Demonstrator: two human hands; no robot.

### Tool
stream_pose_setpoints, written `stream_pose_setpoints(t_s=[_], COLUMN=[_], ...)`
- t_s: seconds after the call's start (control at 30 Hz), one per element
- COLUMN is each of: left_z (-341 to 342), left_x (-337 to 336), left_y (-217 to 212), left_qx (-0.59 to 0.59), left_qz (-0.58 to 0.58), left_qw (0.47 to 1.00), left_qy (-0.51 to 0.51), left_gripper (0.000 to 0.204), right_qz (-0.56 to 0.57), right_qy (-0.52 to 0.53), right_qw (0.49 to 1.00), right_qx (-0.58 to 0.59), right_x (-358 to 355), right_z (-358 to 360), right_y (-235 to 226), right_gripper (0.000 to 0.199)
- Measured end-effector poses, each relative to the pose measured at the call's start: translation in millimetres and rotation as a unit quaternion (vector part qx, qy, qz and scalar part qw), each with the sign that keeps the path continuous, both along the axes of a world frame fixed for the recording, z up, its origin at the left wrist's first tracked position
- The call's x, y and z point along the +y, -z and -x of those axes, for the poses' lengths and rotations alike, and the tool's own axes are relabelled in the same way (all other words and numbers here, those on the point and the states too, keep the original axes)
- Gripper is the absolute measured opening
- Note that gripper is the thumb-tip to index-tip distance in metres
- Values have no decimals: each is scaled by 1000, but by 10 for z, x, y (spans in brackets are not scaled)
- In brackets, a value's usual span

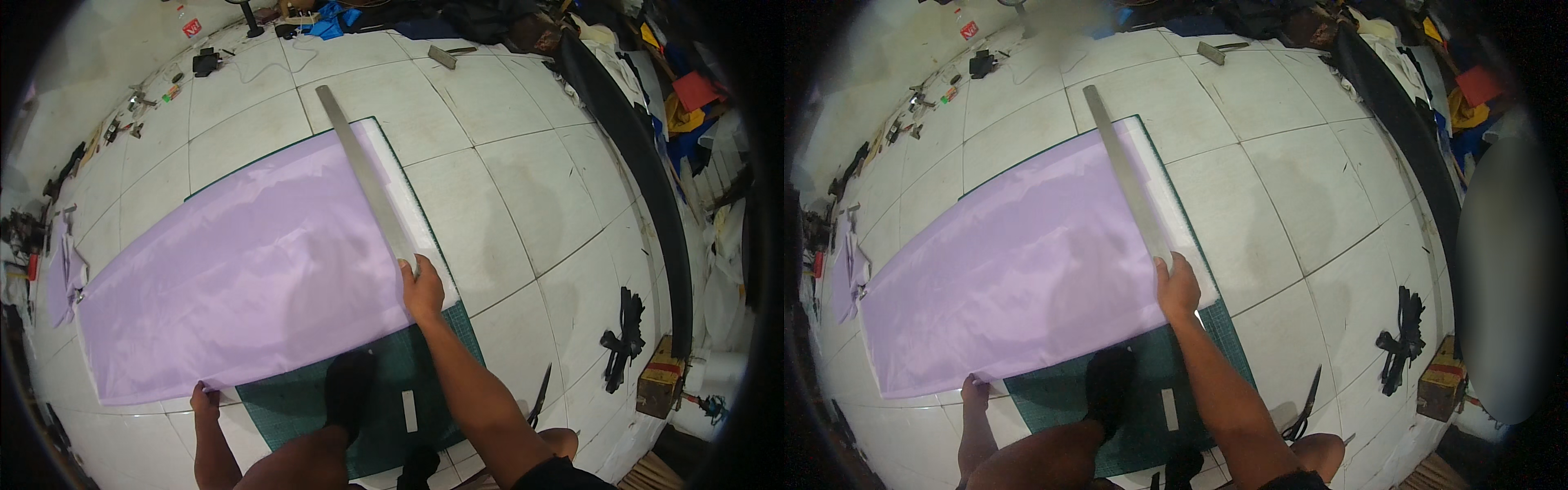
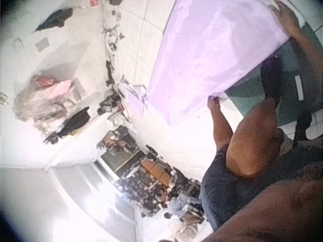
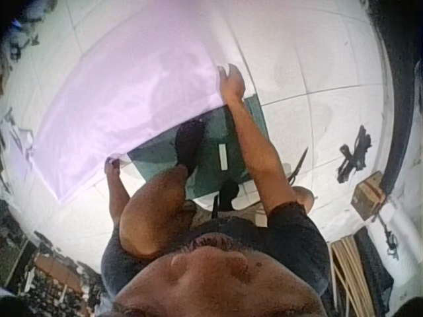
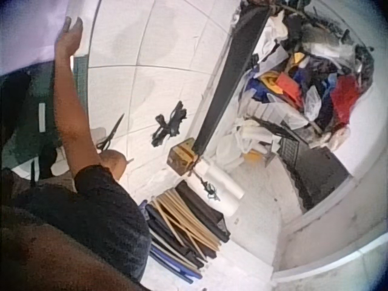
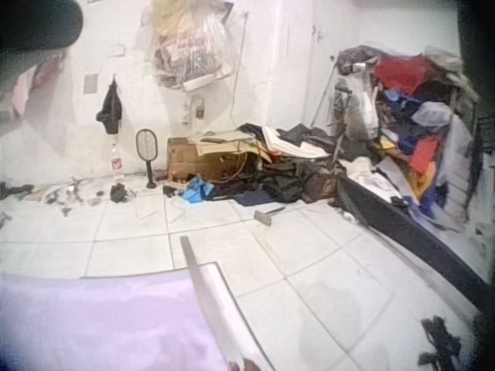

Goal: The person spreads out a large piece of light purple fabric on the floor, aligns a metal ruler along one edge, and uses a utility knife to cut a straight strip from the material.

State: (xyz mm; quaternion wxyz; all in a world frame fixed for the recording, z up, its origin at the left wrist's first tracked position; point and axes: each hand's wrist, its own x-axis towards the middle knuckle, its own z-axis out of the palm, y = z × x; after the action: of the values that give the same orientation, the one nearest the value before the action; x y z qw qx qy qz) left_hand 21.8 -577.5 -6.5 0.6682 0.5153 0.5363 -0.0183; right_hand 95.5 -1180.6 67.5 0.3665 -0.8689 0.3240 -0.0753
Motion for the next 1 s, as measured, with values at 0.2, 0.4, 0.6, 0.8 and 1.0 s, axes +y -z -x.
stream_pose_setpoints(t_s=[0.2, 0.4, 0.6, 0.8, 1.0], left_z=[79, 155, 44, 47, -28], left_x=[229, 352, 278, 487, 269], left_y=[79, 246, 147, 147, 287], left_qx=[8, -23, -5, 0, -6], left_qz=[13, 14, 37, 69, 72], left_qw=[1000, 999, 998, 995, 996], left_qy=[4, 28, -46, -68, -59], left_gripper=[33, 32, 30, 29, 27], right_qz=[148, 27, 114, -18, -6], right_qy=[-1, -28, -22, -6, -71], right_qw=[989, 990, 988, 980, 975], right_qx=[-6, 136, 101, 196, 212], right_x=[-243, -704, -485, -476, -745], right_z=[108, 681, 657, 483, 651], right_y=[-77, 111, 212, 71, 112], right_gripper=[44, 46, 51, 58, 62])
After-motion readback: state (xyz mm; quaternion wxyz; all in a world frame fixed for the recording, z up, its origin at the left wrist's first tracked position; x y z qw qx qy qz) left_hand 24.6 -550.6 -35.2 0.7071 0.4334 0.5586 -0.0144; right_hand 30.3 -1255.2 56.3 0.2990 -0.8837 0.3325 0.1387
